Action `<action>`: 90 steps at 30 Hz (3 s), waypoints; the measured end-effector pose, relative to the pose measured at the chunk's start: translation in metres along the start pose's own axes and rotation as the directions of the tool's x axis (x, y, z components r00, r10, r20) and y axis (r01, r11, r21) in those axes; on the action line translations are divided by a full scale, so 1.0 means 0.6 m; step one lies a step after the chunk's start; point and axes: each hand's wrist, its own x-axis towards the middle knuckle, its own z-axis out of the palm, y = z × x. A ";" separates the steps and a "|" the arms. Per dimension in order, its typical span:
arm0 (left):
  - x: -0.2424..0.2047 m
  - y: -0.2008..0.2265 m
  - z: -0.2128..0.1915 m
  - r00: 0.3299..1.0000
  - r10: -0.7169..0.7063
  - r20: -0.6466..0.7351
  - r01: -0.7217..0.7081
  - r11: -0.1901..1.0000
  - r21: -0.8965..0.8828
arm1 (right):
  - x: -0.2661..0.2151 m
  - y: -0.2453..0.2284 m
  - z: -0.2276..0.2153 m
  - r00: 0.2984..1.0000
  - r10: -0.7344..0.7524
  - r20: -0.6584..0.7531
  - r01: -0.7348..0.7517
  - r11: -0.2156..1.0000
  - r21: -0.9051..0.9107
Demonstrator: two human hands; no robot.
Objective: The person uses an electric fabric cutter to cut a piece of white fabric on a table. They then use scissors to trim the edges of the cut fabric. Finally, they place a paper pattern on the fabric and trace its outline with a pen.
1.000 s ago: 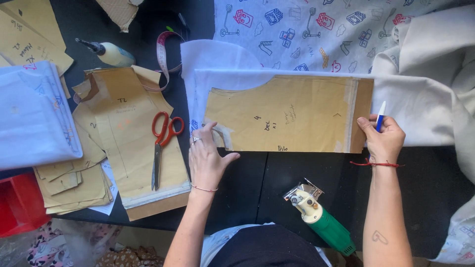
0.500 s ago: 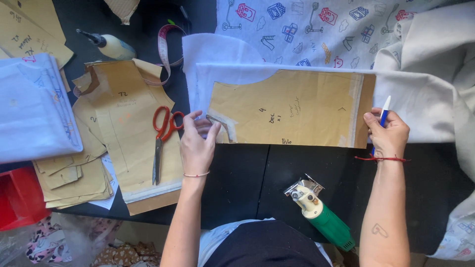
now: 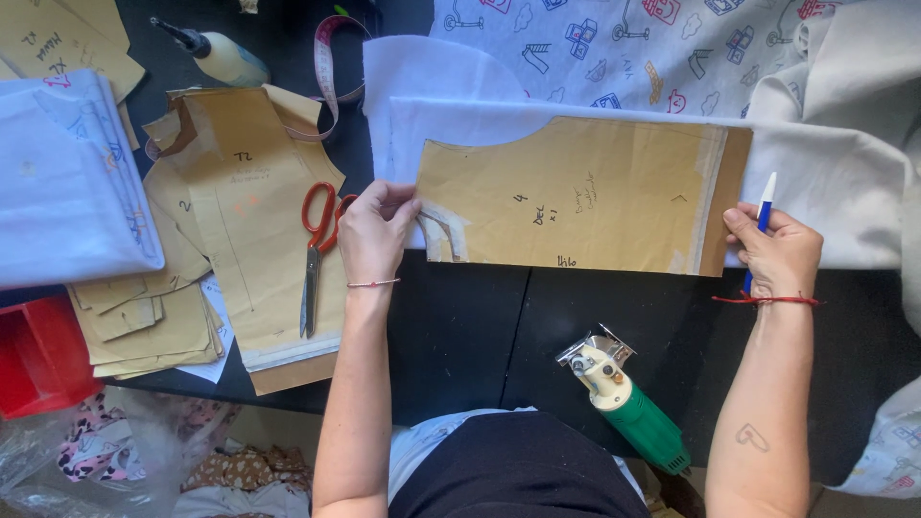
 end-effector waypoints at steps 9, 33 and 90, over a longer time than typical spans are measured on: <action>0.019 -0.019 -0.009 0.994 -0.089 0.062 0.091 0.995 -0.039 | -0.030 -0.033 0.005 0.999 -0.034 0.011 0.035 0.994 -0.100; 0.047 -0.016 0.003 0.997 0.070 0.033 -0.074 0.989 0.132 | 0.023 0.006 0.009 0.999 -0.048 0.008 0.048 0.999 0.002; 0.013 0.208 0.358 0.703 0.064 0.708 -0.660 0.429 0.616 | 0.099 -0.111 0.065 0.950 -0.297 -0.094 0.243 0.894 -0.376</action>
